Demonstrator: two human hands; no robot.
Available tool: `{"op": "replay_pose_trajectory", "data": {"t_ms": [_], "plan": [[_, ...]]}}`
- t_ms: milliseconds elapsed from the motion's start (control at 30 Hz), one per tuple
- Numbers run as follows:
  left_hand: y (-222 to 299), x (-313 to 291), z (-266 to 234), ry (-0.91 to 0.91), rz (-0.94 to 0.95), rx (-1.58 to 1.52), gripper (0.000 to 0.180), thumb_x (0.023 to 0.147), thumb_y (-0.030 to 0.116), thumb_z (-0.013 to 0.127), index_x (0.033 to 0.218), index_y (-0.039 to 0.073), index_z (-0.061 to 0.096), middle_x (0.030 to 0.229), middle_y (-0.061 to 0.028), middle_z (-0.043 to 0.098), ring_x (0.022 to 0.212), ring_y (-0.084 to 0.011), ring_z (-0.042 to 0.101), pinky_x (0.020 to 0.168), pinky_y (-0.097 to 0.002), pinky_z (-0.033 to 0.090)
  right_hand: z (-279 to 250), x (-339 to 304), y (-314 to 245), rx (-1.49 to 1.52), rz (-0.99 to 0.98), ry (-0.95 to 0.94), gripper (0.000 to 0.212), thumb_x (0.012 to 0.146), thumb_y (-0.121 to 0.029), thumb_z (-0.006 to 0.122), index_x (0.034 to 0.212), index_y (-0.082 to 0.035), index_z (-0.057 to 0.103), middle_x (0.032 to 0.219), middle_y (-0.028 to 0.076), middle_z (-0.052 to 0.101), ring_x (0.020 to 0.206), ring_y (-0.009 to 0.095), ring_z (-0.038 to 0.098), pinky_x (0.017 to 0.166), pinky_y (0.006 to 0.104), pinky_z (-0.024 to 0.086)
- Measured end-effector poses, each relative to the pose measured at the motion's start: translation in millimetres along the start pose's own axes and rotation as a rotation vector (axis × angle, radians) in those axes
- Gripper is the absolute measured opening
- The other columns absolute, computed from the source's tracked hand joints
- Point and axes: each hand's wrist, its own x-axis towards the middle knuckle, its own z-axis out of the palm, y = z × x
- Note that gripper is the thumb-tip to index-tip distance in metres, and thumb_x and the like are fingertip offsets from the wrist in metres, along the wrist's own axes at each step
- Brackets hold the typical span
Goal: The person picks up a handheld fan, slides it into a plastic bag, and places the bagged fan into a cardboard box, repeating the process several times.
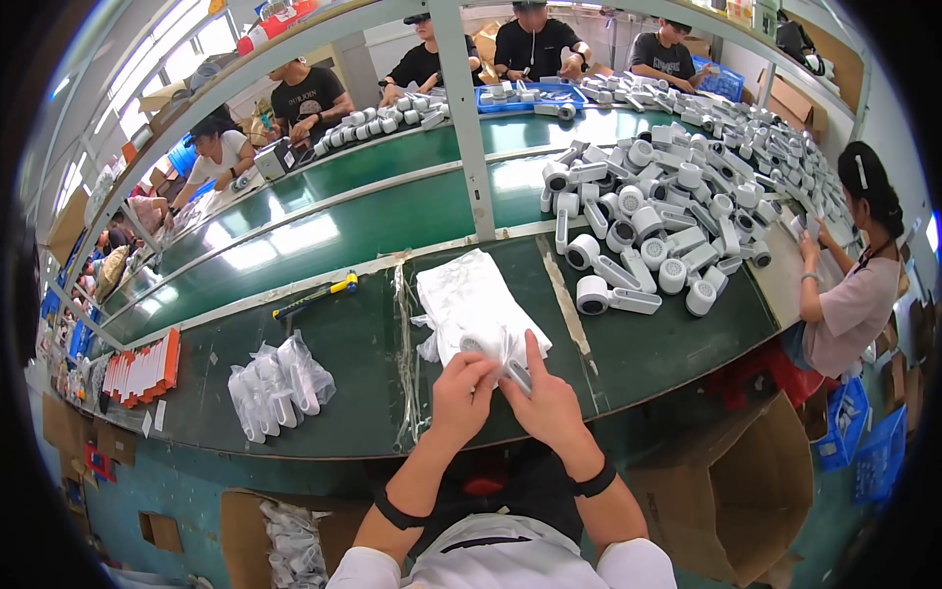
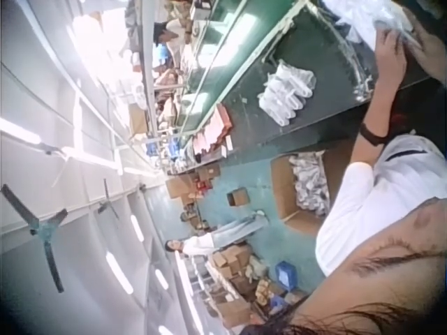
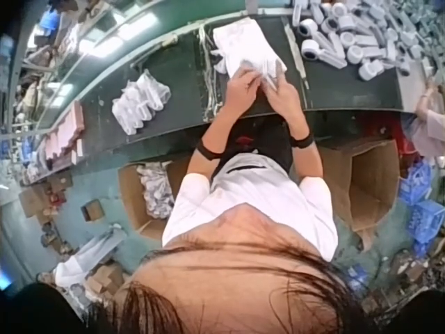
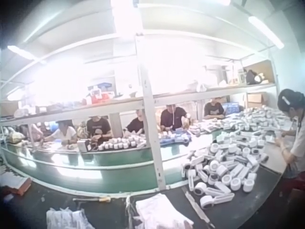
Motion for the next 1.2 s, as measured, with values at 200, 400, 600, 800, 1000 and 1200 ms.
{"op": "replay_pose_trajectory", "data": {"t_ms": [200, 400, 600, 800, 1000, 1200], "plan": [[5.3, -5.4, -4.1, -0.236, 0.182, -0.082, 0.018, 0.080, -0.006, 0.064, 0.096, 0.002, 0.068, 0.093, -0.0108, 0.061, 0.076, -0.0258, 0.062, 0.068, -0.0315, 0.052, 5.9, 3.3, 10.9, -0.077, 0.021, -0.097, 0.075, 0.083, -0.020, 0.063, 0.149, -0.008, 0.028, 0.082, 0.026, 0.065, 0.079, 0.045, 0.063, 0.067, 0.0459, 0.050], [10.4, -18.6, -13.4, -0.385, 0.052, -0.174, 0.021, 0.081, -0.006, 0.065, 0.100, 0.002, 0.068, 0.093, -0.0085, 0.062, 0.076, -0.0211, 0.062, 0.068, -0.0292, 0.051, 28.9, 8.2, 40.8, 0.488, 0.085, 0.187, 0.046, 0.087, -0.019, 0.065, 0.125, 0.001, 0.047, 0.089, 0.020, 0.067, 0.080, 0.026, 0.067, 0.070, 0.0358, 0.050], [-16.2, -30.0, -22.6, 0.050, -0.609, -0.513, 0.015, 0.090, 0.002, 0.063, 0.105, 0.002, 0.059, 0.099, -0.0080, 0.063, 0.087, -0.0126, 0.062, 0.074, -0.0250, 0.051, 40.0, -3.5, 16.1, 0.852, 0.087, 0.089, 0.024, 0.098, -0.023, 0.057, 0.104, -0.001, 0.049, 0.092, 0.010, 0.064, 0.080, 0.011, 0.061, 0.069, 0.0249, 0.049], [-7.8, -32.4, -12.0, -0.019, -0.988, -0.991, 0.037, 0.099, 0.022, 0.053, 0.130, 0.004, 0.047, 0.116, -0.0056, 0.061, 0.100, -0.0133, 0.061, 0.085, -0.0305, 0.051, 70.6, -19.8, -11.4, 1.155, 0.040, 0.149, 0.015, 0.099, -0.021, 0.055, 0.103, -0.008, 0.049, 0.091, 0.000, 0.061, 0.078, 0.006, 0.058, 0.071, 0.0208, 0.049], [-5.9, -32.9, -30.0, 0.116, -0.903, -1.254, 0.039, 0.103, 0.027, 0.044, 0.137, 0.008, 0.041, 0.133, -0.0092, 0.054, 0.117, -0.0242, 0.057, 0.098, -0.0386, 0.049, 50.6, -13.6, -11.9, 0.879, 0.091, 0.142, 0.013, 0.094, -0.013, 0.062, 0.092, 0.000, 0.064, 0.077, -0.001, 0.063, 0.069, 0.005, 0.056, 0.062, 0.0199, 0.046], [-9.9, -35.5, -62.4, 0.025, -0.900, -1.317, 0.041, 0.103, 0.030, 0.040, 0.142, 0.021, 0.028, 0.134, -0.0108, 0.052, 0.108, -0.0302, 0.061, 0.063, -0.0460, 0.060, 65.7, -14.8, 13.0, 0.468, -0.129, 0.234, 0.011, 0.089, -0.009, 0.068, 0.087, 0.002, 0.066, 0.065, 0.000, 0.059, 0.057, 0.005, 0.053, 0.052, 0.0198, 0.042]]}}
